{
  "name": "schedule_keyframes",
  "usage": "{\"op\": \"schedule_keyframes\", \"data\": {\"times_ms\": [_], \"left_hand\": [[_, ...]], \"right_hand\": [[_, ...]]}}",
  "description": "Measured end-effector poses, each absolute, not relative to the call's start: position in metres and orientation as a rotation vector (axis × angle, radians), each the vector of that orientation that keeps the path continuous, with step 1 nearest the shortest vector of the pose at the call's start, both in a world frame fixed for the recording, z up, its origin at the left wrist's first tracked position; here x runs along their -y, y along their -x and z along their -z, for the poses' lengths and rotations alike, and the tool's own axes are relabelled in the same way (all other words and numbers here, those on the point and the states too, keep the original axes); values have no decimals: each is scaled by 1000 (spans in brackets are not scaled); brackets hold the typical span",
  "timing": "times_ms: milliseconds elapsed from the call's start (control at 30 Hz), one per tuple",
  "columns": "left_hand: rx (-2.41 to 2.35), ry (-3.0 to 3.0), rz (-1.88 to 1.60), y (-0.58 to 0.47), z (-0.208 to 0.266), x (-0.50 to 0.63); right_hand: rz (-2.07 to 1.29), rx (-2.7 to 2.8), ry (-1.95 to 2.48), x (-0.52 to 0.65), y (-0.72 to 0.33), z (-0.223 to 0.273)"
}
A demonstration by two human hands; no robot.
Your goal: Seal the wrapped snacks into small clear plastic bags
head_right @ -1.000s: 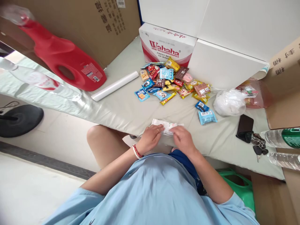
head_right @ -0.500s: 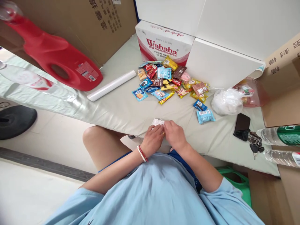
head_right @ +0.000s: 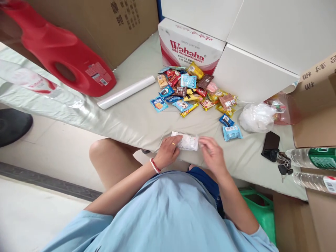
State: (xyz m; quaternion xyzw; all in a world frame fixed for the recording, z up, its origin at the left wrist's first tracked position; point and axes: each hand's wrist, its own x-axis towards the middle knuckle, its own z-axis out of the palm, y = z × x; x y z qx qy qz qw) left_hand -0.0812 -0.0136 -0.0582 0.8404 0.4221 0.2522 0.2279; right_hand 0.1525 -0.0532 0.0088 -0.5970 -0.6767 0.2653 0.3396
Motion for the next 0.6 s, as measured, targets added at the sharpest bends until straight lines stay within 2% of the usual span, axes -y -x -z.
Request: {"op": "schedule_keyframes", "data": {"times_ms": [67, 167, 233, 333, 433, 600], "left_hand": [[-1178, -2318, -729, 80, 60, 14], [-1160, -2362, -747, 77, 60, 17], [-1169, -2371, -745, 75, 58, 18], [-1210, -2324, -780, 76, 54, 18], [-1262, -2231, -890, 83, 52, 18], [-1333, -2116, -1049, 98, 49, 18]], "right_hand": [[-682, 1475, 1732, 58, -174, -4], [-882, 1356, 1844, 57, -182, 15], [-909, 1402, 1853, 52, -170, 26], [-729, 1542, 1768, 39, -145, 27], [-599, 1734, 1599, 27, -125, 11], [-572, 1987, 1472, 9, -110, -14]]}}
